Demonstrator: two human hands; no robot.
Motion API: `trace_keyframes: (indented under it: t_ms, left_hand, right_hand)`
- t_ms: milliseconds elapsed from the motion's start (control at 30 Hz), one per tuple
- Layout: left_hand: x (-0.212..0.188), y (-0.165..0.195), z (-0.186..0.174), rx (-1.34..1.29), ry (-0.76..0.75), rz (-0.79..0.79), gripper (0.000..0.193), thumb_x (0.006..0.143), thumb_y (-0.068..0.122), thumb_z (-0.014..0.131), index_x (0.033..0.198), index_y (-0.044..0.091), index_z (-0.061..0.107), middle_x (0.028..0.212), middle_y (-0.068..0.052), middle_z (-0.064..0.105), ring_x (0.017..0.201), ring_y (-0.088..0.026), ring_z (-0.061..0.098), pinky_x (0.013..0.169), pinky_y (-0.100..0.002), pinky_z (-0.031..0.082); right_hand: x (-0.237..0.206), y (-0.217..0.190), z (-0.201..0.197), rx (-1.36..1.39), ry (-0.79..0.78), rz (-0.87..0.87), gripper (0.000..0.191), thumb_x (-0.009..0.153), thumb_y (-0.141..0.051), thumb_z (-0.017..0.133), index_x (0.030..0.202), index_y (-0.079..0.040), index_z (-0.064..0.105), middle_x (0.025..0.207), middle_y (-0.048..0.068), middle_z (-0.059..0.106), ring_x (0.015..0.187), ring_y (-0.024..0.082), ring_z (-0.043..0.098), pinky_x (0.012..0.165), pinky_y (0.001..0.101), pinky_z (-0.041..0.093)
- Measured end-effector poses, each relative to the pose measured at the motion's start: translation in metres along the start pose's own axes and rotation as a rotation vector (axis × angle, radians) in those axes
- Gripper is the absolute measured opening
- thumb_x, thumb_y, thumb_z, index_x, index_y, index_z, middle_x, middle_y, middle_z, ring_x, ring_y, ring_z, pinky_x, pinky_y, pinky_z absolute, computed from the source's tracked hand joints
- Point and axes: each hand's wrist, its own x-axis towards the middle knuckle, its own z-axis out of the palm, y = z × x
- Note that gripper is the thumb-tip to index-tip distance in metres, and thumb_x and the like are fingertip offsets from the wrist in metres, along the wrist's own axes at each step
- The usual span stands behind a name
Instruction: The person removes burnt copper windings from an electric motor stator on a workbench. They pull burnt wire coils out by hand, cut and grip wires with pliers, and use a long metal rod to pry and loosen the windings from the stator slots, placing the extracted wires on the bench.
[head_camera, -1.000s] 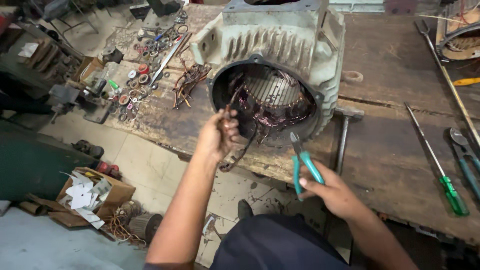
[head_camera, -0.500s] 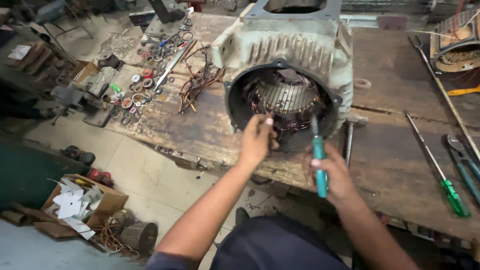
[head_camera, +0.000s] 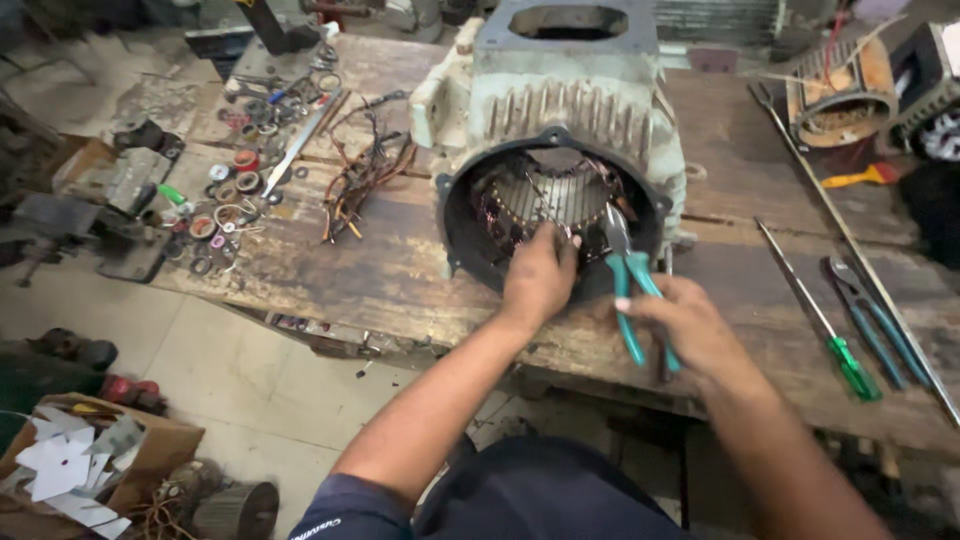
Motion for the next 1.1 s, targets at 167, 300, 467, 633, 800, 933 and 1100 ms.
trace_keyframes:
  t_ms: [167, 300, 467, 633, 800, 933, 1100]
  left_hand:
    - [-0.012, -0.010, 0.002, 0.008, -0.012, 0.011, 0.023, 0.087, 0.022, 0.064, 0.102, 0.005, 0.060, 0.081, -0.022, 0.069, 0.080, -0.046, 0.067, 0.069, -0.054, 0.052]
    - [-0.022, -0.026, 0.013, -0.501, 0.002, -0.060, 0.015, 0.091, 0.020, 0.061, 0.099, 0.009, 0.068, 0.085, -0.016, 0.073, 0.081, -0.039, 0.073, 0.070, -0.050, 0.058]
    - [-0.026, -0.056, 0.034, 0.097, 0.062, 0.083, 0.011, 0.085, 0.018, 0.067, 0.095, 0.013, 0.070, 0.089, -0.011, 0.073, 0.084, -0.036, 0.070, 0.068, -0.048, 0.054]
    - [-0.033, -0.073, 0.050, 0.131, 0.220, 0.293, 0.014, 0.082, 0.026, 0.068, 0.093, 0.016, 0.069, 0.091, -0.006, 0.075, 0.083, -0.029, 0.073, 0.067, -0.044, 0.057]
    - [-0.029, -0.073, 0.055, 0.348, 0.051, 0.135, 0.025, 0.086, 0.024, 0.067, 0.097, 0.002, 0.072, 0.082, -0.016, 0.073, 0.072, -0.037, 0.070, 0.056, -0.051, 0.053]
    - [-0.026, -0.070, 0.053, 0.232, -0.102, -0.125, 0.023, 0.085, 0.029, 0.067, 0.080, 0.008, 0.071, 0.076, -0.017, 0.071, 0.076, -0.040, 0.070, 0.066, -0.053, 0.055]
    - [-0.025, -0.060, 0.043, 0.110, -0.148, -0.298, 0.034, 0.091, 0.037, 0.067, 0.079, 0.005, 0.072, 0.080, -0.021, 0.070, 0.083, -0.043, 0.070, 0.075, -0.055, 0.055]
  right_hand:
    - [0.034, -0.003, 0.020, 0.057, 0.016, 0.066, 0.023, 0.087, -0.020, 0.062, 0.104, -0.009, 0.073, 0.087, 0.004, 0.067, 0.070, 0.013, 0.059, 0.057, 0.0296, 0.046]
    - [0.076, 0.011, 0.044, 0.198, 0.023, 0.030, 0.020, 0.092, -0.025, 0.063, 0.098, -0.007, 0.069, 0.085, 0.005, 0.066, 0.071, 0.016, 0.062, 0.062, 0.0313, 0.050]
    - [0.118, 0.022, 0.064, 0.175, 0.126, -0.110, 0.025, 0.093, -0.024, 0.064, 0.098, 0.000, 0.069, 0.087, 0.007, 0.070, 0.075, 0.018, 0.065, 0.068, 0.0330, 0.054]
    - [0.128, 0.002, 0.070, 0.270, 0.033, 0.150, 0.032, 0.091, -0.029, 0.057, 0.102, -0.002, 0.068, 0.095, 0.012, 0.073, 0.082, 0.029, 0.070, 0.070, 0.0459, 0.057]
    - [0.138, -0.011, 0.087, 0.351, -0.038, 0.186, 0.038, 0.093, -0.033, 0.053, 0.105, 0.001, 0.061, 0.107, 0.022, 0.072, 0.090, 0.043, 0.072, 0.082, 0.0595, 0.063]
    - [0.149, -0.012, 0.098, 0.369, -0.036, 0.158, 0.040, 0.094, -0.035, 0.052, 0.107, 0.002, 0.062, 0.108, 0.022, 0.068, 0.092, 0.043, 0.072, 0.081, 0.0591, 0.063]
    - [0.157, -0.013, 0.106, 0.365, 0.035, 0.115, 0.030, 0.093, -0.030, 0.055, 0.103, -0.002, 0.058, 0.104, 0.019, 0.063, 0.090, 0.044, 0.075, 0.075, 0.0592, 0.062]
